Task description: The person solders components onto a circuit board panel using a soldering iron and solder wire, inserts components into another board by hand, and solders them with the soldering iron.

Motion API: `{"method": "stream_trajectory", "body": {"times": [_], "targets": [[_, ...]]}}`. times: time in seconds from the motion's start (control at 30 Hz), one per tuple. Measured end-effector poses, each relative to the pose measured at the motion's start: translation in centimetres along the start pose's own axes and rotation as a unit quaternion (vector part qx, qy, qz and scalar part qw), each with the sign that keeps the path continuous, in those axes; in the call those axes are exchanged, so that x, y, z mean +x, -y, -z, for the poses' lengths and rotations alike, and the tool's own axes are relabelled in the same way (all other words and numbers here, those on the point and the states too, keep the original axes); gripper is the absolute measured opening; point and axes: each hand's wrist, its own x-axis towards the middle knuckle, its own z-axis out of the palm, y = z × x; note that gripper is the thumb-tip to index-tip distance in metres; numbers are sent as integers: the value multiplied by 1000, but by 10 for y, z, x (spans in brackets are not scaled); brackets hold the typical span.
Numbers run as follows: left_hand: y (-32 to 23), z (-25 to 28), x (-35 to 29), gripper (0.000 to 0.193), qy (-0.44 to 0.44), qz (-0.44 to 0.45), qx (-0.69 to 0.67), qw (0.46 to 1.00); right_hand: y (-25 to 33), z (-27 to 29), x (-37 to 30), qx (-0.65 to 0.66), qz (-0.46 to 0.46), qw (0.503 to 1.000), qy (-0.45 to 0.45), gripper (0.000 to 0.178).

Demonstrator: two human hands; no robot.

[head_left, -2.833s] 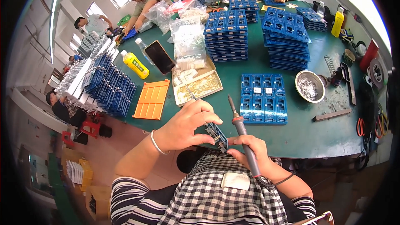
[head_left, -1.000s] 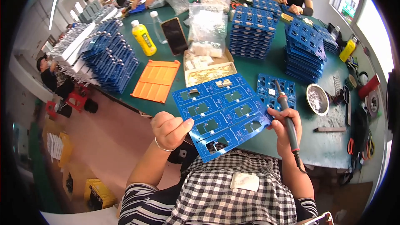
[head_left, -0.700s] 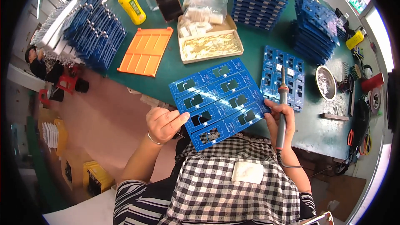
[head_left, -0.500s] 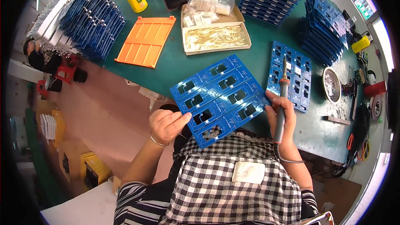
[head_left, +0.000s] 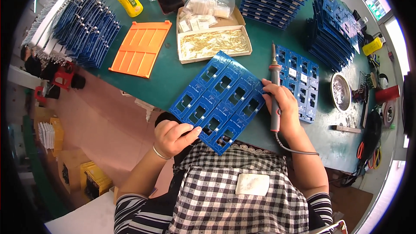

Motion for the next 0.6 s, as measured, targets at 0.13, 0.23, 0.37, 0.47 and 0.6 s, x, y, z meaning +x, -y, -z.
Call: {"method": "stream_trajectory", "body": {"times": [0.13,0.23,0.37,0.47,0.6], "targets": [[3,2,5,25,36,-6,-36,999,-5,0,-6,86,-50,995,-19,32],[10,12,0,28,61,73,-80,992,-5,7,-5,37,-17,999,-21,33],[3,12,-29,16,-100,584,-392,704,-4,7,-7,30,-4,999,17,32],[-15,9,-20,19,-42,618,-598,508,-4,11,-12,68,-43,996,45,33],[-18,6,-19,12,-30,617,-617,487,-16,40,-18,0,37,998,43,39]]}}
